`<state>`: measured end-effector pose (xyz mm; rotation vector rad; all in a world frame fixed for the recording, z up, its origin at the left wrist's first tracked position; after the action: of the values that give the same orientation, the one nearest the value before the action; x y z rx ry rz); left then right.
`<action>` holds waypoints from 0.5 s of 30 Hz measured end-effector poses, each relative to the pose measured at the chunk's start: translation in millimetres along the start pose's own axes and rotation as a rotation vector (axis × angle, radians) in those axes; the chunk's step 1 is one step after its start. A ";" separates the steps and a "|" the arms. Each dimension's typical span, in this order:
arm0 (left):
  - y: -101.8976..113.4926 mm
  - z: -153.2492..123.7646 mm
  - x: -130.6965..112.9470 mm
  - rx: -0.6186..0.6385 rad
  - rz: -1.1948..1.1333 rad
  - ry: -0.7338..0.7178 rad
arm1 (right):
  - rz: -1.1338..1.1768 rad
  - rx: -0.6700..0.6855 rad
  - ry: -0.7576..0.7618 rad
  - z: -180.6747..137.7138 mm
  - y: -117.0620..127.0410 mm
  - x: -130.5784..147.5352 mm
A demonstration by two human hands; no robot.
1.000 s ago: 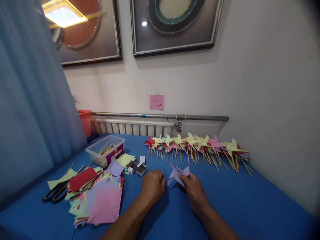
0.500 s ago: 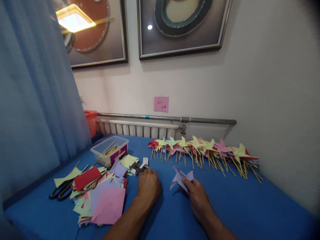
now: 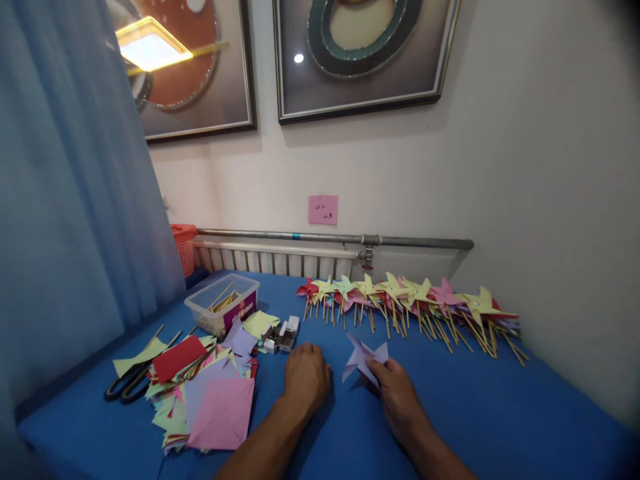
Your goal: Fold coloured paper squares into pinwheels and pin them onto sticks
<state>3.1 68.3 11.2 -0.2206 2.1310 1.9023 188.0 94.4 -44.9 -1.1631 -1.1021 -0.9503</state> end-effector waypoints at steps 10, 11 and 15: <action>-14.2 -56.4 -17.1 0.237 0.087 -0.195 | 0.078 0.026 -0.012 -3.4 -5.7 1.0; -12.8 -57.8 -9.1 0.248 0.087 -0.181 | 0.067 0.026 -0.016 -3.3 -5.4 0.0; 12.2 -43.3 31.9 0.162 0.082 -0.065 | 0.019 0.014 -0.028 -1.3 -2.8 -3.4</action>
<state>-35.3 29.1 17.3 -0.0385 2.2676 1.7420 184.8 92.8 -47.7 -1.1773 -1.1168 -0.9127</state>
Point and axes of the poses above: each hand's wrist, its own z-axis towards the middle knuckle, its own y-axis out of the back of the hand, x = y × z, the point moved 9 cm from there along z, towards the middle knuckle, and after that the axes turned 15 degrees about x, right-handed, at the moved point
